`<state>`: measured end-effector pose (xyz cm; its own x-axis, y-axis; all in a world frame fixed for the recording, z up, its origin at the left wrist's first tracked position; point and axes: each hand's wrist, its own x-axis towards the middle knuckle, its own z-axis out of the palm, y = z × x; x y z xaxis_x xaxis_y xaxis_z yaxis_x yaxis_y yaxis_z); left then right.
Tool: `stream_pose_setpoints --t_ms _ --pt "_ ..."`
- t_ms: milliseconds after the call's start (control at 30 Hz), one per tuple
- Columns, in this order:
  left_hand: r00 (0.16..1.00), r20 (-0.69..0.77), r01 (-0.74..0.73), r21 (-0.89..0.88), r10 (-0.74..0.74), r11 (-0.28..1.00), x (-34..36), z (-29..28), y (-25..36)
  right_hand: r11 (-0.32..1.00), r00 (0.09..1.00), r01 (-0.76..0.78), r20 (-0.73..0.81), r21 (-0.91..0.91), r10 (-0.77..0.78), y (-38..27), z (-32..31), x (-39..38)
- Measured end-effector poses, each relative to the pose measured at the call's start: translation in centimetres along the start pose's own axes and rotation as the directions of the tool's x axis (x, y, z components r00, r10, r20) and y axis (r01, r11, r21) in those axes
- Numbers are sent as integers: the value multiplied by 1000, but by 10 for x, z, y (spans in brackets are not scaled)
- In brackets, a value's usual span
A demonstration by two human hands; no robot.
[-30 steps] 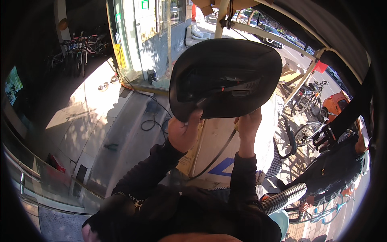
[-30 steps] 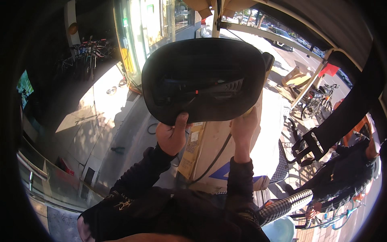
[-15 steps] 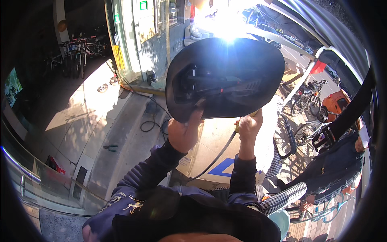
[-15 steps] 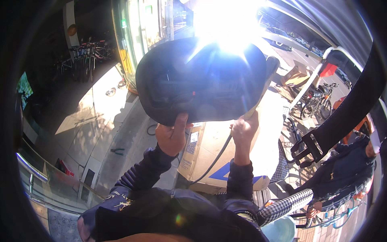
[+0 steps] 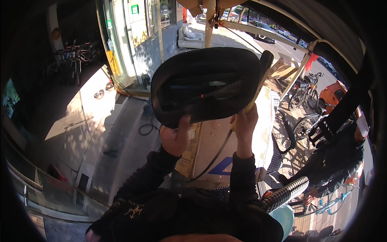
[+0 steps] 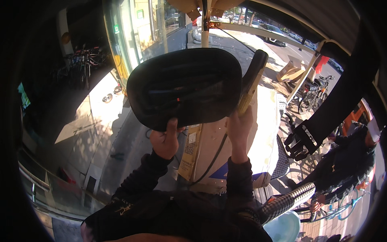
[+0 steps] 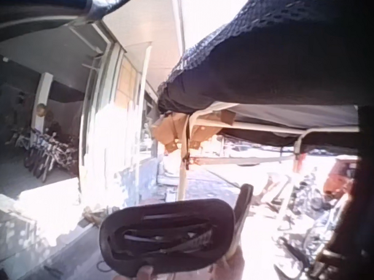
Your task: The person holds a black welding helmet in one hand and a welding torch in the other, then repeatedly activates the torch to produce sparks and bright flashes while keeping the helmet in front of the camera. The person adjusts the helmet angle several times during the process.
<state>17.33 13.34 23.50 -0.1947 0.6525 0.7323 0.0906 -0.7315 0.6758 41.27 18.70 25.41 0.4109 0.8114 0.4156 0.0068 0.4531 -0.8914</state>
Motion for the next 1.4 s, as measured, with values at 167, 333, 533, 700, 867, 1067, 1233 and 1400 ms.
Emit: stream_pose_setpoints --t_ms 167,333,533,700,867,1067,1233,1400 --pt "1000 -22 18 -11 -18 1000 2 1 5 999 1000 -30 -5 -25 30 -3 1 0" --pt "1000 -5 31 -7 -31 999 4 1 7 998 999 -48 -2 -43 48 -18 7 -5" --pt "1000 23 17 13 -17 1000 4 0 5 998 999 -32 -11 -57 32 -14 7 -3" --pt "1000 11 26 3 -26 1000 5 0 5 1000 1000 -22 -20 -20 22 -23 12 -8" --pt "1000 -1 21 -69 -21 997 9 11 18 999 999 33 -13 40 -32 5 -2 -1" --pt "998 30 -53 -14 53 999 9 5 3 999 999 -7 -43 -42 5 -17 3 -9" --pt "1000 -2 -1 -15 1 1000 6 7 -3 1000 1000 -2 -17 -16 2 -13 0 -6" --pt "999 -29 20 2 -20 1000 5 8 -3 996 997 -68 -39 -55 66 -17 4 -7"
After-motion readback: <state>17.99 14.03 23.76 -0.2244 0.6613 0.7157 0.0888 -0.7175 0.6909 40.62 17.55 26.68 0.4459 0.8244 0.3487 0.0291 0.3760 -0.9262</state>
